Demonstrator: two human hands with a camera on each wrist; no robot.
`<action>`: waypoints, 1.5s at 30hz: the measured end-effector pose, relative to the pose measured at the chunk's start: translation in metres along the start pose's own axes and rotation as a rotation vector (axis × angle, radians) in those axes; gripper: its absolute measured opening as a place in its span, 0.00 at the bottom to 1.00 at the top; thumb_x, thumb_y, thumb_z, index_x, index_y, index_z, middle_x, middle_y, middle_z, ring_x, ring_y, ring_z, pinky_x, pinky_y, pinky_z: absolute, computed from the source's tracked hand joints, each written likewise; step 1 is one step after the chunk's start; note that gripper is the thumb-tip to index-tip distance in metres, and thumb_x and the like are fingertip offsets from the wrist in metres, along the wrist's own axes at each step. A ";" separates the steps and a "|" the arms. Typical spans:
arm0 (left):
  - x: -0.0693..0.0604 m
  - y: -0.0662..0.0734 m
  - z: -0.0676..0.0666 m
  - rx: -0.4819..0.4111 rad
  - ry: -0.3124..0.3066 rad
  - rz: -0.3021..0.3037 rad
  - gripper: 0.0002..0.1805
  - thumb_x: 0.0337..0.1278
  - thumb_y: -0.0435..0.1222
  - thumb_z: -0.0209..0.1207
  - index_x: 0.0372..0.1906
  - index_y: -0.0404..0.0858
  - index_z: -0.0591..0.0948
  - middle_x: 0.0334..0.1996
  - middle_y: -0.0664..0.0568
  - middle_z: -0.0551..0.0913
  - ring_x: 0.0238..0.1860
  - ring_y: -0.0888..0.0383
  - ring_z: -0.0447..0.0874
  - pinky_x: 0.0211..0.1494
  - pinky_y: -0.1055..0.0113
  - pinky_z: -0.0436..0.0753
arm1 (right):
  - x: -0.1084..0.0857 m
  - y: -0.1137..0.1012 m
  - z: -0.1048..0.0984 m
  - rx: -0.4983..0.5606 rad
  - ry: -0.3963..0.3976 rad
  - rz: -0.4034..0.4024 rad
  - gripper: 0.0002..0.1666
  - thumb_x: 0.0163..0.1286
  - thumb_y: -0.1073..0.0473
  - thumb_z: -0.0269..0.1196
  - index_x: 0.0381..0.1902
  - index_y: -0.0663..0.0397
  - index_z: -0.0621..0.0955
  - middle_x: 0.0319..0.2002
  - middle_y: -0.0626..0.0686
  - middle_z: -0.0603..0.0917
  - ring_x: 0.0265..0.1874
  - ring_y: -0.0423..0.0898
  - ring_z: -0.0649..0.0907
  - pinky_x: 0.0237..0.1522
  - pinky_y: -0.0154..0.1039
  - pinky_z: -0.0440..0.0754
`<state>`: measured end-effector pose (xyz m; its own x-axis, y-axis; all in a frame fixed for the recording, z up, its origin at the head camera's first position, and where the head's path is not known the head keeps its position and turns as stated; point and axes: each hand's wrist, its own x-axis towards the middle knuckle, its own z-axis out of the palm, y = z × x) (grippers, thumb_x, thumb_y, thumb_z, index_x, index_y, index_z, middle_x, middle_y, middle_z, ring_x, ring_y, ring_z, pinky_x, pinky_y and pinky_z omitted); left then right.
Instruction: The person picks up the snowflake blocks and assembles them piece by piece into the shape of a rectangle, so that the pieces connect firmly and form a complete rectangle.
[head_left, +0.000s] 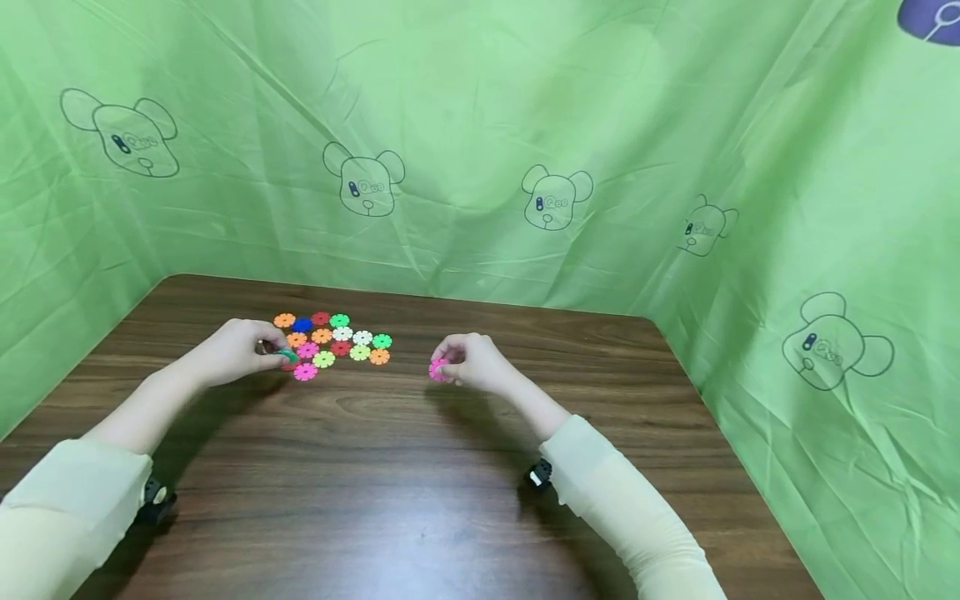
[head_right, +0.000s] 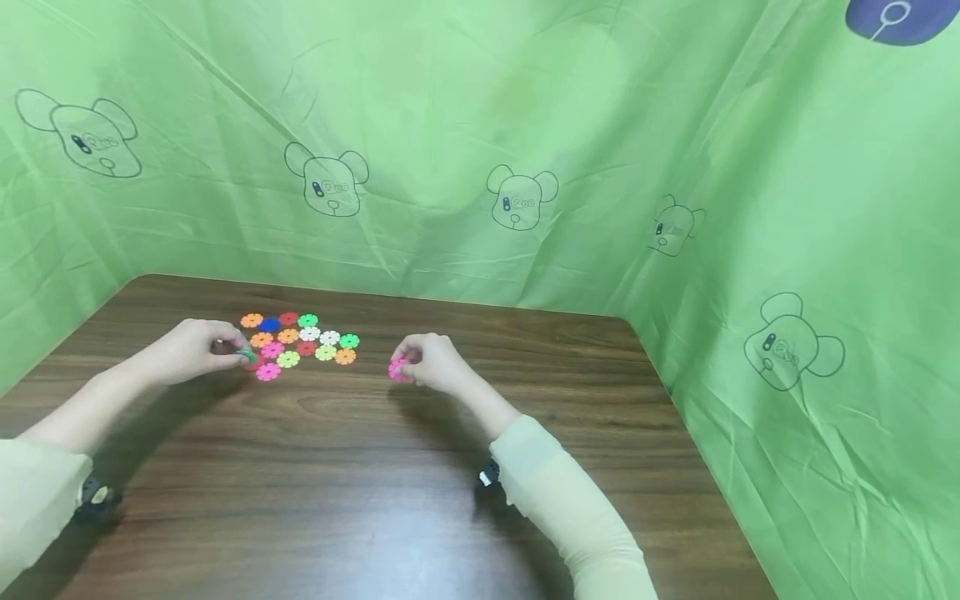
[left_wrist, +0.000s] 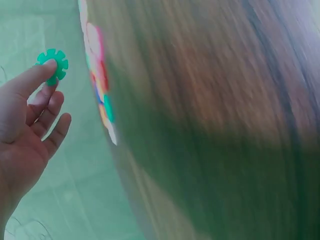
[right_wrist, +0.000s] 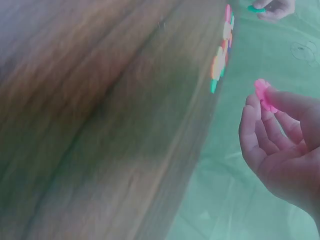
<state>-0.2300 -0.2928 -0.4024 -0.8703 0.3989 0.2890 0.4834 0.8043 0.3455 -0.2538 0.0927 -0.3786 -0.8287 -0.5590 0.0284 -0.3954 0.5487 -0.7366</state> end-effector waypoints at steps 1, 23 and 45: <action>0.002 0.005 -0.001 0.000 0.002 -0.003 0.06 0.46 0.34 0.69 0.26 0.46 0.83 0.25 0.62 0.80 0.27 0.65 0.73 0.29 0.68 0.74 | -0.002 0.000 -0.004 0.007 0.006 0.002 0.04 0.61 0.66 0.66 0.34 0.54 0.82 0.26 0.50 0.84 0.25 0.51 0.85 0.27 0.44 0.85; 0.018 0.125 0.005 -0.110 0.333 0.075 0.06 0.47 0.32 0.69 0.31 0.46 0.85 0.22 0.63 0.78 0.23 0.67 0.70 0.27 0.71 0.73 | -0.064 -0.045 -0.052 0.191 0.272 -0.059 0.09 0.60 0.69 0.65 0.40 0.69 0.81 0.31 0.64 0.85 0.28 0.63 0.84 0.32 0.55 0.83; 0.051 0.188 0.033 -0.352 0.492 0.203 0.06 0.45 0.34 0.70 0.33 0.43 0.86 0.31 0.58 0.87 0.33 0.64 0.85 0.35 0.69 0.81 | -0.064 -0.026 -0.036 0.625 0.333 -0.047 0.13 0.61 0.69 0.64 0.43 0.71 0.78 0.27 0.55 0.84 0.21 0.43 0.83 0.26 0.37 0.84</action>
<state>-0.1863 -0.1064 -0.3521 -0.6530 0.2121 0.7270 0.7093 0.5078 0.4889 -0.2044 0.1366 -0.3369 -0.9328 -0.2987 0.2016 -0.2152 0.0130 -0.9765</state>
